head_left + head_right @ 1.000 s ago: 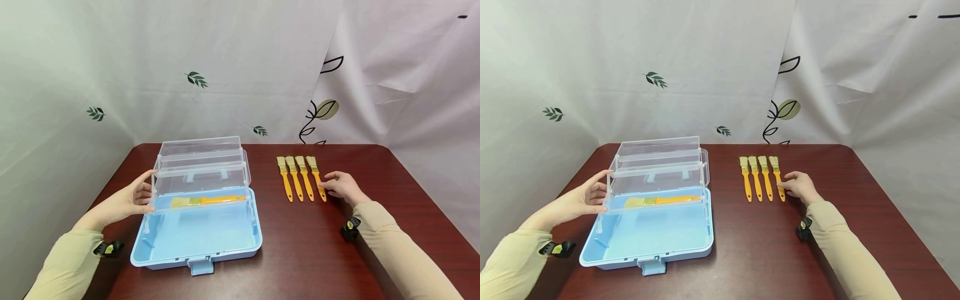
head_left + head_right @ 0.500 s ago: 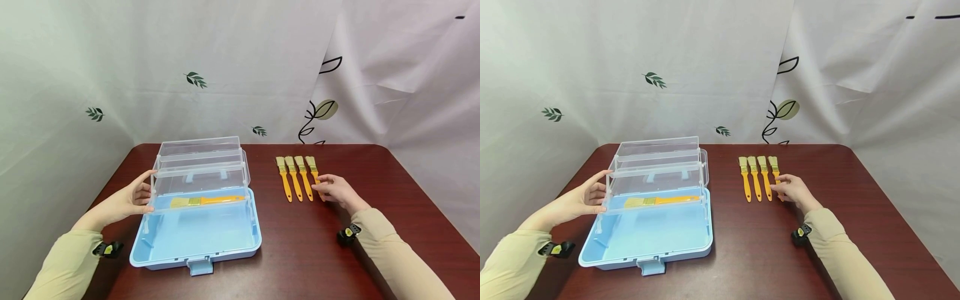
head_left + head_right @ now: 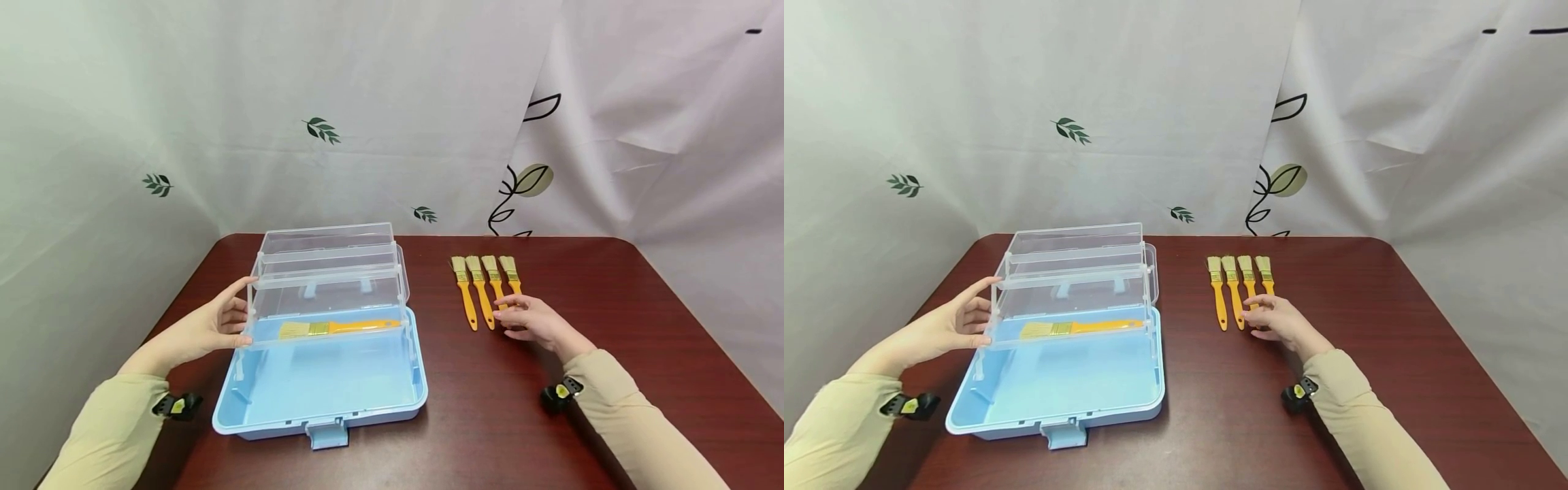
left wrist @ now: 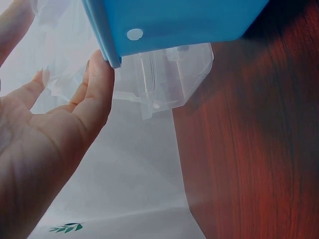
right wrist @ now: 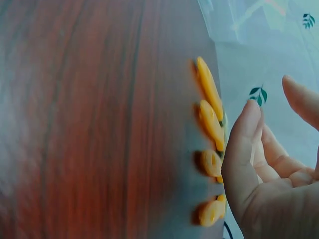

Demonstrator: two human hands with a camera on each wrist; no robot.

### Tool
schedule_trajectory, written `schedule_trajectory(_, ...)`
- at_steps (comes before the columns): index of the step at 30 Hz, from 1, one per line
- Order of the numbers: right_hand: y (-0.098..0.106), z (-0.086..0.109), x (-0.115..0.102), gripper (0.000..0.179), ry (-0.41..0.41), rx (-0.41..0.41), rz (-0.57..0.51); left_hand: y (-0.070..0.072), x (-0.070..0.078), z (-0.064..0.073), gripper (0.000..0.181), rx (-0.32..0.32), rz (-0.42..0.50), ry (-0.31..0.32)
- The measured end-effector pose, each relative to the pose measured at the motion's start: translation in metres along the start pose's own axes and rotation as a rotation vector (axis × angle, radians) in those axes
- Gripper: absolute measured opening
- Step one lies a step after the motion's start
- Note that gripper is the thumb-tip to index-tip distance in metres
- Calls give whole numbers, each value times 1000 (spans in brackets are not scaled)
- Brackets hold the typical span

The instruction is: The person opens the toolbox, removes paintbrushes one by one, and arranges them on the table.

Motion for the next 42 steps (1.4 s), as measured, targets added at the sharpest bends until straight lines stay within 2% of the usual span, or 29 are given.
schedule_trajectory(11, -18, -1, -3, 59, -2, -96, -19, 1, 1, 0, 100, 10, 11, -3)
schedule_trajectory(19, -25, -4, -4, 52, 5, -122, -31, 2, 1, 2, 99, 30, 0, -6)
schedule_trajectory(26, -30, -7, -11, 56, 15, -131, -48, 4, 2, 2, 101, 52, -40, -2)
schedule_trajectory(33, -41, -17, -32, 57, 51, -161, -37, 6, 4, 2, 102, 73, -58, 7)
schedule_trajectory(42, -73, -31, -81, 47, 136, -219, 24, 6, 4, 0, 103, 74, -73, 12)
Point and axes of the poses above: each hand's wrist, its own z-axis away from the middle knuckle, its own y-axis out of the back of the hand, x = y × z, the point moved 7 cm from there along -z, towards the middle knuckle, and after that the axes turned 10 degrees about y, right-handed, at the moved point
